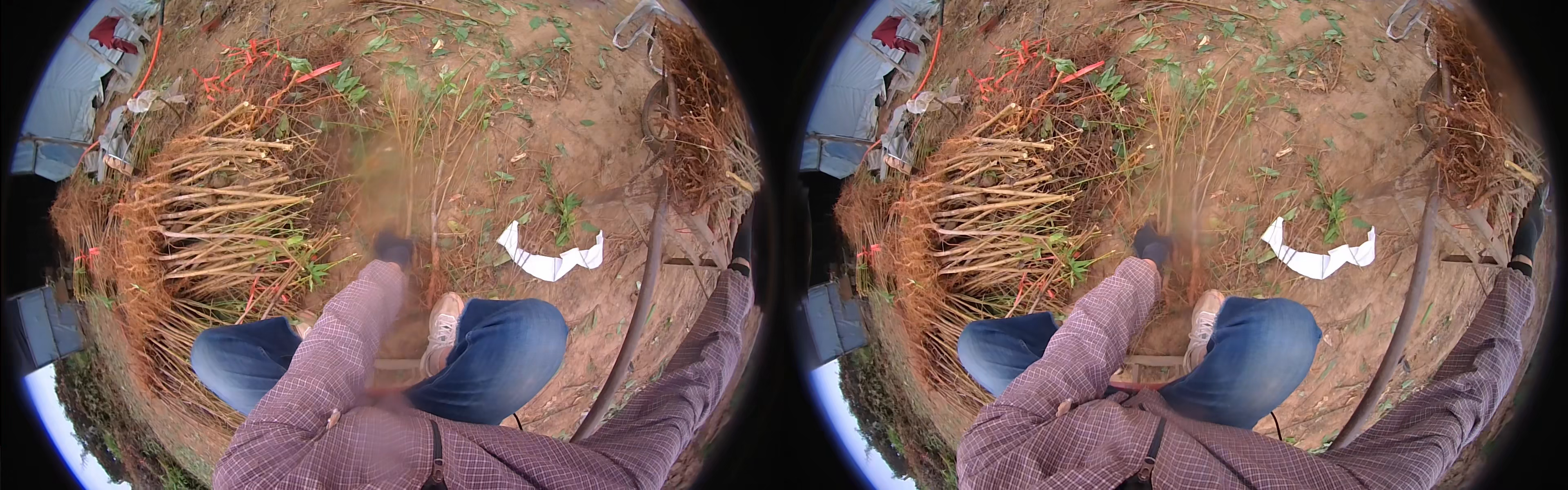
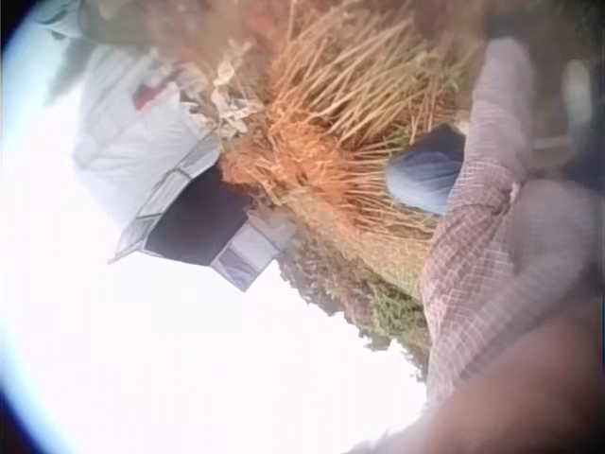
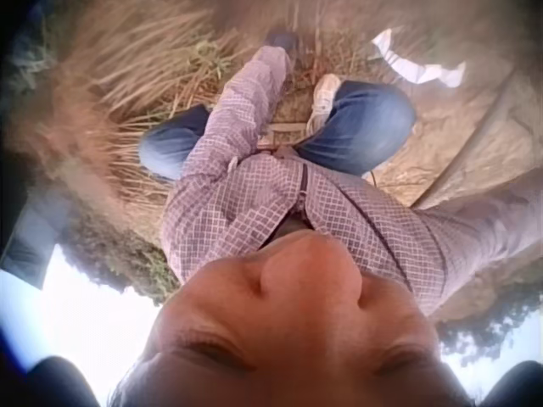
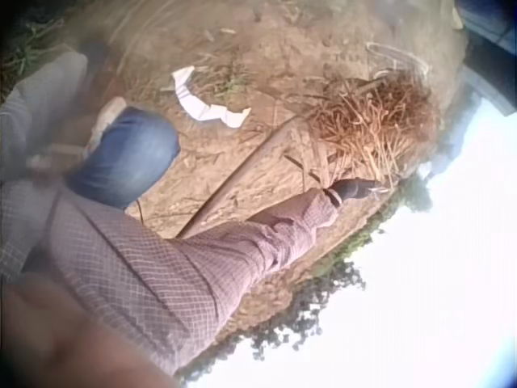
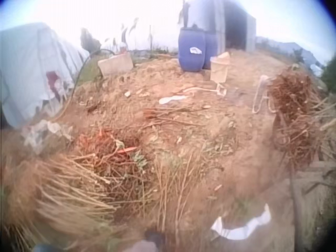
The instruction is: The person sits on the ground and uses pruning shears to strip leaves and small branches from long sticks. They repeatedly pull off foliage and cut away side shoots, then place the cleaned sticks into a growing pile beside them.
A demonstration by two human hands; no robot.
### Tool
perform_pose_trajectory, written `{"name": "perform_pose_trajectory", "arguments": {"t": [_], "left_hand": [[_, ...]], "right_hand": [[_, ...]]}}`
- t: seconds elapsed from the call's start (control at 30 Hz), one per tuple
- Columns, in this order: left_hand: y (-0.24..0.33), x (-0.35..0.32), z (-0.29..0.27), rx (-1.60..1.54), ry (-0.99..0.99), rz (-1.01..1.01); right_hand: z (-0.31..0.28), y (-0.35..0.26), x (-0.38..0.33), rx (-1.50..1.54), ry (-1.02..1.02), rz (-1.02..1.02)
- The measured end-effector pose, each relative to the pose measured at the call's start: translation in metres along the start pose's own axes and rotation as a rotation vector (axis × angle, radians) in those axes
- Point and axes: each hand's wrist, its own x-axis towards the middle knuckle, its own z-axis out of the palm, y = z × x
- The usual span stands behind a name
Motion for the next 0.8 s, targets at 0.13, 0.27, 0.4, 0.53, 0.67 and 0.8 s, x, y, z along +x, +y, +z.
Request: {"name": "perform_pose_trajectory", "arguments": {"t": [0.13, 0.27, 0.4, 0.53, 0.67, 0.8], "left_hand": [[-0.007, -0.023, -0.029, -0.667, -0.192, 0.074], [-0.108, 0.036, -0.004, -0.868, -0.249, 0.514], [-0.051, -0.053, -0.129, -1.204, -0.746, 0.316], [-0.062, -0.051, -0.166, -1.009, -0.673, 0.521], [-0.053, -0.045, -0.163, -0.841, -0.474, 0.46], [-0.047, -0.014, -0.102, -0.529, -0.236, 0.319]], "right_hand": [[-0.051, -0.042, -0.104, -0.071, 0.178, 0.002], [-0.025, -0.182, -0.191, 0.067, 0.12, -0.137], [0.031, -0.325, -0.33, 0.193, -0.369, -0.168], [0.118, -0.382, -0.407, 0.43, -0.904, -0.068], [0.178, -0.344, -0.46, 0.777, -0.655, 0.282], [0.197, -0.378, -0.499, 1.024, -0.642, 0.294]]}}
